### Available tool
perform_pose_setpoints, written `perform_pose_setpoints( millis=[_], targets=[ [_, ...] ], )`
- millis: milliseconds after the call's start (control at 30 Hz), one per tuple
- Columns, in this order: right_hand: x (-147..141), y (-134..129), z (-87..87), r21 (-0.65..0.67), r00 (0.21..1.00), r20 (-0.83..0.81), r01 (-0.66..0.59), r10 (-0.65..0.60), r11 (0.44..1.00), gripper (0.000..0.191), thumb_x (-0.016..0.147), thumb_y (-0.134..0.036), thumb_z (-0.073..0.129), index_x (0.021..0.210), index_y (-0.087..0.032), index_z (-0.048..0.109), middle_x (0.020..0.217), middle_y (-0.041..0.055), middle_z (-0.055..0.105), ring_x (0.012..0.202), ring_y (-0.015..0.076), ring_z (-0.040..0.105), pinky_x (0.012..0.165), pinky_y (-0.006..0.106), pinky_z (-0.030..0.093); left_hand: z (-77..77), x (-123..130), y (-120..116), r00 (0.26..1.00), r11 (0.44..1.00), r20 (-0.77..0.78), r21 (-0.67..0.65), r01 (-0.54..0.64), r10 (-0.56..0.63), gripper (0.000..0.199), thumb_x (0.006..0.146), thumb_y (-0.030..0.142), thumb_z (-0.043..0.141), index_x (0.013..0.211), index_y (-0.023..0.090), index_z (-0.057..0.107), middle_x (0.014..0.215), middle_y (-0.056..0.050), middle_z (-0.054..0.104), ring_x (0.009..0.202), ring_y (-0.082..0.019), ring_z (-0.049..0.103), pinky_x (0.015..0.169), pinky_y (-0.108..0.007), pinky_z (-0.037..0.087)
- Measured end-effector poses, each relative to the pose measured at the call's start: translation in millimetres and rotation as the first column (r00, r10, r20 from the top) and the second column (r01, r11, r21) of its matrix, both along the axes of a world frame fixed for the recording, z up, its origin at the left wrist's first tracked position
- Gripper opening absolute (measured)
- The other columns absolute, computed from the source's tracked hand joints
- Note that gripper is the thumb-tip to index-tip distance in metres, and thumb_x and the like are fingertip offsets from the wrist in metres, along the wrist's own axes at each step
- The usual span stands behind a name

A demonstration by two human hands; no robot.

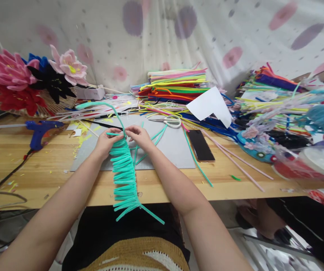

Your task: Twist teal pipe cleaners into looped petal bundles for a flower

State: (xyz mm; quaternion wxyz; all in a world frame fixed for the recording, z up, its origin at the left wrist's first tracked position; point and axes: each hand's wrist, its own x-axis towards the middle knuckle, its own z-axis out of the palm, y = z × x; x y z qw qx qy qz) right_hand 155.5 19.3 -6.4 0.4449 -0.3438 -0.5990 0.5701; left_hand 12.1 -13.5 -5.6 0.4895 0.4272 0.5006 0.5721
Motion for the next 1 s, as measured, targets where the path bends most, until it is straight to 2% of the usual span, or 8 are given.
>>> perform_pose_setpoints(
  millis=[67,167,333,500,667,833,1000],
  targets=[
    [-2,1,-0.8,0.019,0.999,0.034,0.018,-0.019,1.000,0.030,0.059,-0.044,0.065,0.070,-0.018,0.054,0.066,-0.0033,0.052,0.060,0.0080,0.049,0.054,0.021,0.044,-1.8,2,0,1.000,0.999,-0.018,0.030,0.017,-0.017,0.036,0.048,0.030,0.078,0.075,0.016,0.058,0.062,0.002,0.060,0.054,-0.009,0.054,0.052,-0.021,0.041],
    [-4,4,-3.4,0.025,0.997,0.033,0.072,-0.072,0.997,0.035,0.056,-0.046,0.068,0.064,-0.018,0.048,0.059,-0.0057,0.046,0.055,0.0069,0.046,0.051,0.021,0.043,-2.4,4,0,0.998,0.999,0.048,0.020,0.044,-0.045,0.033,0.050,0.033,0.077,0.071,0.017,0.057,0.059,0.003,0.058,0.052,-0.008,0.052,0.050,-0.020,0.041],
    [-3,6,-4.4,-0.005,0.994,-0.030,0.108,-0.108,0.994,0.038,0.056,-0.048,0.067,0.065,-0.019,0.045,0.057,-0.0071,0.046,0.054,0.0065,0.047,0.055,0.022,0.045,0.4,2,1,0.979,0.990,0.206,-0.131,0.043,-0.016,0.035,0.044,0.031,0.080,0.066,0.014,0.059,0.056,0.000,0.060,0.047,-0.010,0.052,0.046,-0.022,0.040],
    [-1,6,-1.8,-0.045,0.994,-0.075,0.070,-0.073,0.997,0.039,0.056,-0.049,0.068,0.065,-0.018,0.045,0.055,-0.0064,0.049,0.053,0.0064,0.049,0.058,0.023,0.044,4.7,-3,2,0.928,0.955,0.350,-0.207,0.211,-0.129,0.025,0.050,0.026,0.078,0.063,0.012,0.063,0.055,-0.001,0.058,0.045,-0.008,0.050,0.042,-0.020,0.038],
    [-3,6,-3.2,-0.023,0.995,-0.073,0.063,-0.065,0.998,0.039,0.054,-0.049,0.069,0.064,-0.018,0.046,0.053,-0.0067,0.050,0.051,0.0066,0.049,0.054,0.022,0.042,7.4,-3,0,0.896,0.915,0.385,-0.236,0.328,-0.222,0.017,0.060,0.023,0.072,0.068,0.011,0.064,0.056,-0.001,0.058,0.046,-0.008,0.051,0.042,-0.020,0.039],
    [-7,7,-5.7,0.059,0.997,-0.037,0.066,-0.064,0.996,0.036,0.059,-0.047,0.067,0.063,-0.019,0.047,0.053,-0.0067,0.049,0.049,0.0066,0.046,0.050,0.021,0.038,10.1,5,-3,0.925,0.929,0.344,-0.262,0.259,-0.161,0.020,0.058,0.017,0.072,0.075,0.011,0.065,0.063,-0.003,0.064,0.052,-0.011,0.057,0.050,-0.022,0.045],
    [-5,4,-1.4,0.151,0.997,0.010,0.068,-0.070,0.986,0.032,0.064,-0.045,0.064,0.060,-0.018,0.048,0.055,-0.0054,0.049,0.052,0.0070,0.046,0.056,0.023,0.038,10.5,9,-2,0.941,0.943,0.319,-0.262,0.203,-0.114,0.022,0.053,0.017,0.074,0.072,0.010,0.064,0.064,-0.005,0.066,0.054,-0.012,0.059,0.052,-0.024,0.046]
  ],
)
